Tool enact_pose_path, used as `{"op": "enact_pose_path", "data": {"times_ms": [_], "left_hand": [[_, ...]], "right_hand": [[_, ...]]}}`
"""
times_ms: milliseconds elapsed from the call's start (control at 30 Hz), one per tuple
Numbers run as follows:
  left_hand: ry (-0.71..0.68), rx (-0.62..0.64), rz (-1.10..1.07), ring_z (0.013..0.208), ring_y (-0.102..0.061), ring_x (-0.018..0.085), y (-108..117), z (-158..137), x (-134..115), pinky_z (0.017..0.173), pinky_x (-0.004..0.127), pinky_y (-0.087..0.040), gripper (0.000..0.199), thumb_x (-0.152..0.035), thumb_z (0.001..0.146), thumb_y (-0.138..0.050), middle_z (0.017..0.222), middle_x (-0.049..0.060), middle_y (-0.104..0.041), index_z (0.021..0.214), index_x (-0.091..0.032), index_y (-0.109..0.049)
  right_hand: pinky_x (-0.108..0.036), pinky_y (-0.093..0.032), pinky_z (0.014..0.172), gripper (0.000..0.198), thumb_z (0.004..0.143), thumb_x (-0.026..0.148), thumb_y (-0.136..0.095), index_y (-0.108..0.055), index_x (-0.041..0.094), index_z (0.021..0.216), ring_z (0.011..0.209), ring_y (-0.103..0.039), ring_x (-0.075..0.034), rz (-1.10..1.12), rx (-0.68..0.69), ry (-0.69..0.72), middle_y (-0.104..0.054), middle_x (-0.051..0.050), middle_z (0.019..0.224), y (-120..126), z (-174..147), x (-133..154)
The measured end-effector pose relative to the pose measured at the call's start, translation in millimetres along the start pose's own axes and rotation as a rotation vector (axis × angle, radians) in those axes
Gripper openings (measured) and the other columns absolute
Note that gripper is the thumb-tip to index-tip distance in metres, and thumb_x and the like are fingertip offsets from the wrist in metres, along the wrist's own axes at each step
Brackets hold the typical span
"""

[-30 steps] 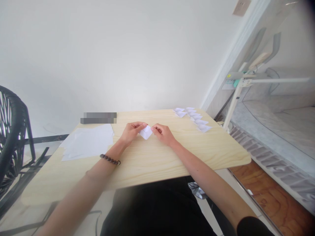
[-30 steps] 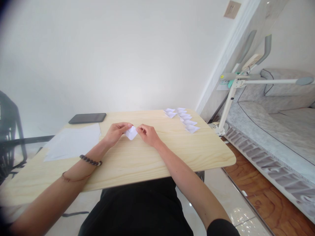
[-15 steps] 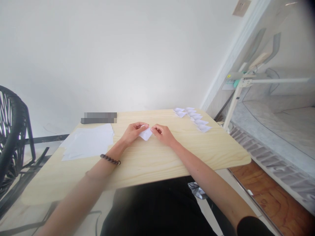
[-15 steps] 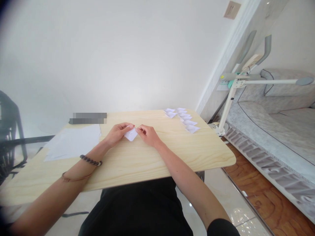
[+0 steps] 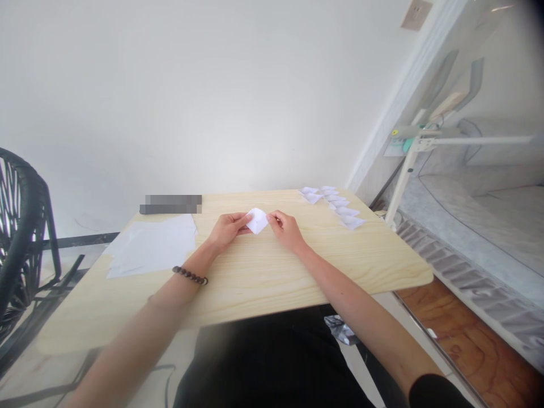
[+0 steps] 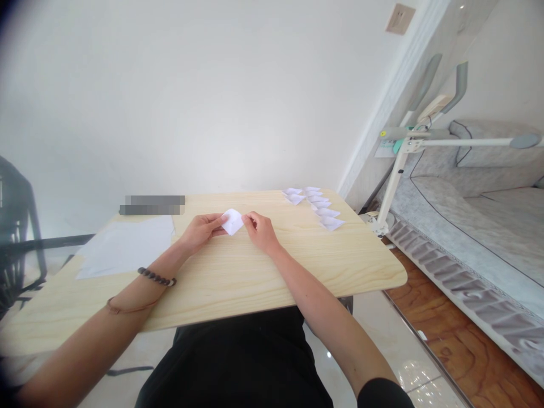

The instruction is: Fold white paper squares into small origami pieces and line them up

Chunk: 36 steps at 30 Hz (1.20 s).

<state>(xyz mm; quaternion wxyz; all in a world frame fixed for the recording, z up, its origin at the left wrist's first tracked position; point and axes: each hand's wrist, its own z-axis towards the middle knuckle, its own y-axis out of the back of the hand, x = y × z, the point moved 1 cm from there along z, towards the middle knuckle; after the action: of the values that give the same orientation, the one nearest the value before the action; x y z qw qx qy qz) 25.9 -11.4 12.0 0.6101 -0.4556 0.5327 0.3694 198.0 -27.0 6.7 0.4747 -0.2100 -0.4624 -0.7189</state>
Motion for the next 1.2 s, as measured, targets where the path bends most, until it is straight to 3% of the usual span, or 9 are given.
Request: {"op": "enact_pose_path", "data": {"times_ms": [267, 400, 667, 800, 1033, 1200], "left_hand": [[0.027, -0.013, 0.010, 0.088, -0.059, 0.019, 1, 2, 1, 0.080, 0.032, -0.048, 0.038, -0.039, 0.064, -0.066, 0.090, 0.008, -0.066, 0.090, -0.011, -0.065], [0.036, 0.057, 0.032, 0.089, -0.059, 0.019, -3, -1, 0, 0.081, 0.033, -0.048, 0.042, -0.035, 0.062, -0.070, 0.097, 0.009, -0.064, 0.097, -0.012, -0.062], [0.081, 0.071, 0.150, 0.082, -0.062, 0.022, 0, -1, 3, 0.082, 0.036, -0.047, 0.039, -0.030, 0.058, -0.072, 0.082, 0.008, -0.068, 0.090, -0.011, -0.063], [0.076, 0.082, 0.153, 0.081, -0.062, 0.022, -2, -2, 0, 0.081, 0.038, -0.047, 0.043, -0.031, 0.060, -0.071, 0.085, 0.010, -0.067, 0.095, -0.010, -0.060], [-0.187, 0.065, 0.326, 0.088, -0.058, 0.019, -1, 1, 2, 0.080, 0.037, -0.046, 0.075, -0.024, 0.055, -0.073, 0.114, 0.010, -0.052, 0.122, -0.025, -0.040], [-0.321, 0.073, 0.531, 0.095, -0.053, 0.020, 3, 3, 6, 0.083, 0.035, -0.045, 0.041, -0.025, 0.058, -0.069, 0.113, 0.008, -0.049, 0.098, -0.021, -0.061]], "right_hand": [[-0.020, -0.032, 0.051, 0.032, 0.082, 0.040, -0.036, -0.053, 0.016, 0.070, 0.050, -0.040, -0.008, -0.050, -0.033, -0.021, -0.047, 0.003, 0.055, -1, 1, -3], [-0.020, -0.033, 0.051, 0.033, 0.083, 0.040, -0.036, -0.054, 0.016, 0.069, 0.050, -0.044, -0.008, -0.028, -0.060, -0.039, -0.052, 0.001, 0.057, 0, 1, -3], [-0.019, -0.033, 0.049, 0.033, 0.081, 0.040, -0.040, -0.055, 0.015, 0.065, 0.047, -0.044, -0.007, 0.004, -0.019, -0.040, -0.056, 0.001, 0.057, -1, 0, 0], [-0.020, -0.034, 0.051, 0.033, 0.081, 0.040, -0.040, -0.054, 0.016, 0.063, 0.047, -0.044, -0.008, -0.014, -0.047, -0.058, -0.056, 0.001, 0.054, 0, 0, 0], [-0.021, -0.033, 0.048, 0.034, 0.080, 0.039, -0.039, -0.051, 0.016, 0.057, 0.044, -0.044, -0.008, -0.018, -0.101, -0.136, -0.055, 0.000, 0.052, 1, 2, -9], [-0.022, -0.033, 0.048, 0.033, 0.078, 0.036, -0.041, -0.052, 0.016, 0.053, 0.046, -0.044, -0.010, -0.116, -0.092, -0.140, -0.052, 0.001, 0.047, 0, 4, -14]]}}
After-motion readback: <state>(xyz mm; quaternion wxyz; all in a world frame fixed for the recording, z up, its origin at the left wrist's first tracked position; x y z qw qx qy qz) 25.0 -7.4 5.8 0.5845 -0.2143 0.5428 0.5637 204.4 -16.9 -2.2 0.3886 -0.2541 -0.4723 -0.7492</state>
